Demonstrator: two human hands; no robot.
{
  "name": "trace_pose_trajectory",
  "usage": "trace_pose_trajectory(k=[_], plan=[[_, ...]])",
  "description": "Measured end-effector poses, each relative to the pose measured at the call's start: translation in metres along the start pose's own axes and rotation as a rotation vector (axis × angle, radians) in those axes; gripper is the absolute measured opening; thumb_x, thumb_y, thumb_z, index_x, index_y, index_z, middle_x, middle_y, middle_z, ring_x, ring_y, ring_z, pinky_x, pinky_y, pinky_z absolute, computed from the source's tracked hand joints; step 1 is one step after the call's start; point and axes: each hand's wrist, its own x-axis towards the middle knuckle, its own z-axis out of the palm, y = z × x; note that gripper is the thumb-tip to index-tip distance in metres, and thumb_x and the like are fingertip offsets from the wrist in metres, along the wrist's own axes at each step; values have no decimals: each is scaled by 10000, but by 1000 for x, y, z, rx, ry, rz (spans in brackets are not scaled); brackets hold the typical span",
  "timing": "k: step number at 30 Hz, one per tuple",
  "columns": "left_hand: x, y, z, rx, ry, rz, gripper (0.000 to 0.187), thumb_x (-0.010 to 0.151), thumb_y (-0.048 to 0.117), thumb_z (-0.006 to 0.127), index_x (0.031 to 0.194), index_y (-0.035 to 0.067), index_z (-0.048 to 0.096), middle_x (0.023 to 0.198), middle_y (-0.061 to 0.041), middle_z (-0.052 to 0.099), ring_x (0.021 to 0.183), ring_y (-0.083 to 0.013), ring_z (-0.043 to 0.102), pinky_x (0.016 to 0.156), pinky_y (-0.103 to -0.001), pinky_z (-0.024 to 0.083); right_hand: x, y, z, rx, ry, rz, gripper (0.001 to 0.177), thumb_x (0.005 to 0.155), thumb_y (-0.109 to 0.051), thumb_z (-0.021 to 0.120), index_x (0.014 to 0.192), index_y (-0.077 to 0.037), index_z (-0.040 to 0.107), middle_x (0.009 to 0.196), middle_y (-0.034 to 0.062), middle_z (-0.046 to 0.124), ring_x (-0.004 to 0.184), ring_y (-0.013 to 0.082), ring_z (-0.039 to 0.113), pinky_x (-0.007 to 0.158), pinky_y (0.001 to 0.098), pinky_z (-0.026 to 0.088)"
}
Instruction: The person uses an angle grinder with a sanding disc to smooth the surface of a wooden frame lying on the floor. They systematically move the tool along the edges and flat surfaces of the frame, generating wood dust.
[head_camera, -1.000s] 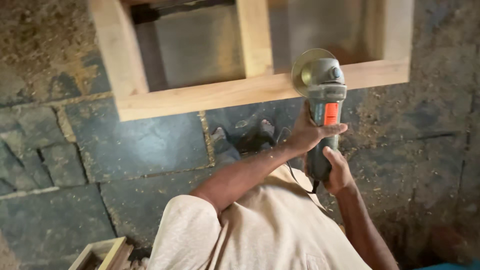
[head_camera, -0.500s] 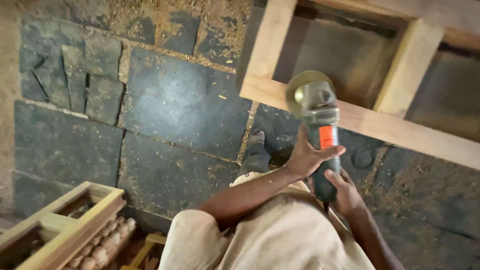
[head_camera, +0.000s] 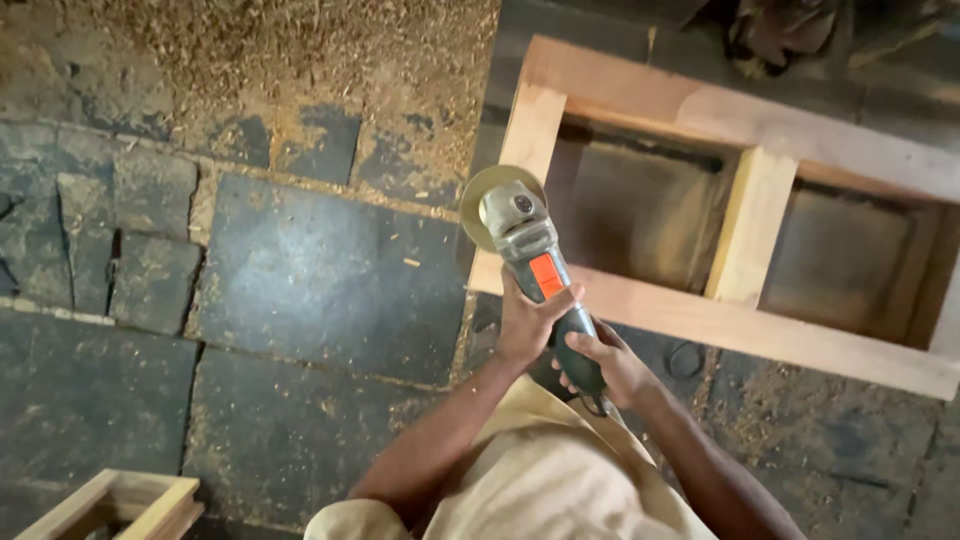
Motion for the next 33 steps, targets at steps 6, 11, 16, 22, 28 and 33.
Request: trace_pose_trajectory(k=[6,11,16,22,28,33], plan=[[68,6,34,-71,-1,-26,703,831,129,824,1336,8,351,1052,-112,589,866,-179,666,758,-337,601,31,-64,-24,21,31,21,578,848,-381,669,1314,-81,504,890,149,671,650,226,679,535,358,575],[129,18,50,-112,39,-32,734,810,164,830,1350,-7,363,1094,-128,578,908,-200,664,768,-358,611,70,-122,-37,-23,-31,-67,590,873,-384,687,1326,-51,510,920,141,662,632,230,671,534,370,589],[181,17,71,-29,23,-9,818,787,239,868,1376,-3,354,1138,-119,575,966,-180,646,813,-342,600,85,-165,-51,25,18,-29,569,856,-420,678,1290,-105,490,864,175,680,610,261,682,516,380,576],[219,20,80,-8,-34,78,729,803,285,877,1325,-47,489,1113,-130,604,975,-195,639,822,-339,588,98,-191,-55,35,106,-52,532,894,-442,683,1235,-69,518,884,180,680,658,275,676,554,407,568],[211,22,78,-61,-27,37,776,801,302,889,1323,-70,452,1093,-156,613,930,-216,659,798,-358,600,99,-184,-57,37,87,-28,529,886,-454,670,1201,-48,546,894,179,688,669,281,684,575,412,578],[176,17,65,-34,38,-54,912,762,349,865,1395,-43,337,1132,-151,597,946,-217,679,793,-368,626,89,-150,-65,39,21,-37,564,905,-449,674,1237,-11,548,942,198,692,703,296,686,619,417,576]])
